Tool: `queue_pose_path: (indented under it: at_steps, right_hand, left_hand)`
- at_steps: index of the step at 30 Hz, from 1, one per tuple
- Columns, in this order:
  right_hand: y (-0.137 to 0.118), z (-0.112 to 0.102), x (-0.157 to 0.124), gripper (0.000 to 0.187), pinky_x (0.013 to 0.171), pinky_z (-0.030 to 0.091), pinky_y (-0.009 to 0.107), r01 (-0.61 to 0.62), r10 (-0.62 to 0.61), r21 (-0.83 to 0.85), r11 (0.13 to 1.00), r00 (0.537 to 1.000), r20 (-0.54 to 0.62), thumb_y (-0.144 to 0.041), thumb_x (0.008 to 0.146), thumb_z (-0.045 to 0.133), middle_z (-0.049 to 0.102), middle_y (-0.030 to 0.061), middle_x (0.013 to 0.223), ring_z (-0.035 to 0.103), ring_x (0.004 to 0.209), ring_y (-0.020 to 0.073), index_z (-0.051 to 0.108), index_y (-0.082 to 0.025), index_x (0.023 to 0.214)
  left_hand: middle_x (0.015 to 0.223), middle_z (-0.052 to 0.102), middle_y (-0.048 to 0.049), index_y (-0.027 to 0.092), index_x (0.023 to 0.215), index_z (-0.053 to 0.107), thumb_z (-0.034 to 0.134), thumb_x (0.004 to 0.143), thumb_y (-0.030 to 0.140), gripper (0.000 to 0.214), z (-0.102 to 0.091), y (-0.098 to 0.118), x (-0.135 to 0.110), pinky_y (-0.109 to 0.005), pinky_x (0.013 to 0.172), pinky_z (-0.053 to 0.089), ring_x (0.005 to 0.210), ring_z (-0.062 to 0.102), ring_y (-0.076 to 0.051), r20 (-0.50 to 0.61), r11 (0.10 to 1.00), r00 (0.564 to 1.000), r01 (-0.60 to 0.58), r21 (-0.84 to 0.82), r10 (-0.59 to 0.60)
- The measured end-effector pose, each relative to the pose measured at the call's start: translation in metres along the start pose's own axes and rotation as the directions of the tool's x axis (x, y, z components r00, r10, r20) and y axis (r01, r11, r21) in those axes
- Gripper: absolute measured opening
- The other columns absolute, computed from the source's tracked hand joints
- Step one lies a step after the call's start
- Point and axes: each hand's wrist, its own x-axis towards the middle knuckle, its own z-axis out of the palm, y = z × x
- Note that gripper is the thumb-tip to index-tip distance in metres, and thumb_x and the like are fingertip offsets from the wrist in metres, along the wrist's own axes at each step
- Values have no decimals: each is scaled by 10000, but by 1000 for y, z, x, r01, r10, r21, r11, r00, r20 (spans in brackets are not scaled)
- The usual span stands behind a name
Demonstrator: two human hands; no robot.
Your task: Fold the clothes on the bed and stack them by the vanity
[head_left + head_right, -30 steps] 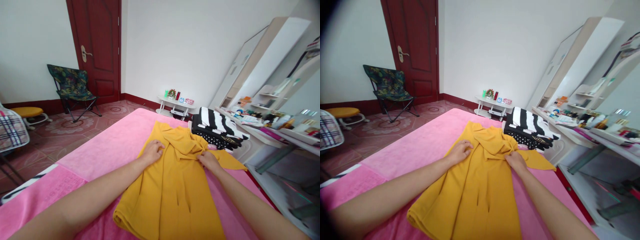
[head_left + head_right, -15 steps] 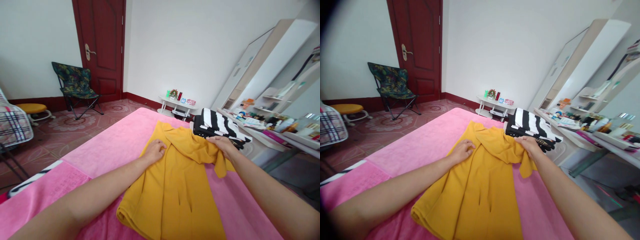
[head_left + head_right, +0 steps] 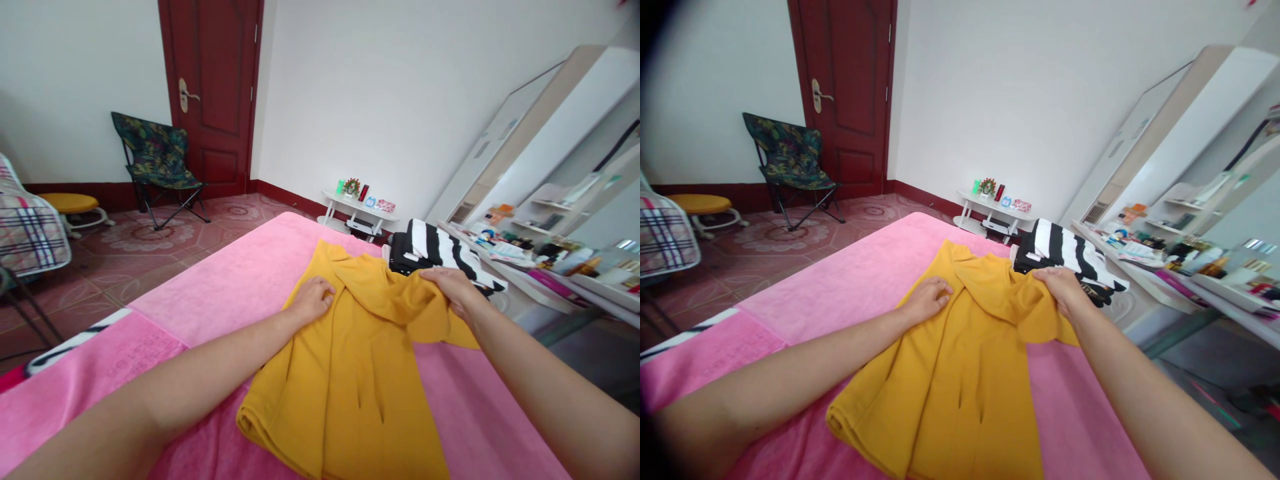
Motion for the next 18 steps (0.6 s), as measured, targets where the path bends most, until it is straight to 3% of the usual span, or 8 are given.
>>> queue_pose_path:
  at_steps: [4, 7, 10, 13, 16, 18]
  right_hand:
    - [-31, 27, -15, 91, 475, 510, 240, -48, 56, 343, 938, 998, -14, -142, 641, 697, 599, 1, 509, 588, 489, 143, 607, -156, 629]
    - [-55, 45, -20, 116, 559, 552, 240, -43, 85, 597, 801, 995, -42, -44, 696, 617, 614, -4, 564, 602, 515, 123, 582, -149, 662]
    - [-76, 61, -24, 173, 650, 571, 241, -48, 95, 798, 600, 995, -12, 1, 789, 481, 626, 8, 614, 639, 586, 116, 552, -146, 730]
    - [-94, 75, -27, 197, 727, 575, 267, -79, 73, 890, 449, 996, 51, -13, 854, 397, 646, 27, 670, 674, 705, 131, 529, -153, 815]
    - [-104, 84, -30, 193, 785, 572, 310, -118, 64, 920, 373, 993, 101, -38, 881, 367, 665, 44, 729, 679, 776, 145, 519, -158, 880]
    - [-106, 88, -32, 183, 808, 566, 318, -148, 43, 928, 341, 989, 142, -47, 882, 373, 668, 52, 742, 680, 799, 151, 521, -152, 900]
  left_hand:
    - [1034, 630, -77, 155, 977, 648, 546, 773, 152, 229, 4, -2, 2, -327, 931, 420, 1010, 563, -212, -72, 993, 997, 0, -122, -9]
    - [1003, 640, -85, 133, 989, 624, 495, 826, 186, 215, 5, 0, 4, -335, 879, 455, 932, 594, -200, -136, 936, 988, 23, -352, -75]
    - [1038, 625, -103, 130, 1050, 582, 434, 903, 366, 315, -1, 8, 1, -343, 779, 503, 859, 624, -198, -65, 766, 989, 60, -640, -132]
    - [1184, 561, -133, 154, 1203, 508, 336, 926, 525, 494, -15, 26, -6, -332, 729, 526, 911, 628, -205, 13, 551, 997, 50, -833, -71]
    - [1335, 453, -147, 208, 1353, 378, 546, 846, 504, 610, -32, 53, -12, -288, 688, 536, 997, 610, -223, -2, 489, 1000, -7, -872, 11]
    - [1403, 374, -158, 261, 1426, 244, 721, 729, 406, 856, -41, 68, -10, -250, 587, 529, 946, 638, -229, 11, 453, 999, 34, -891, -53]
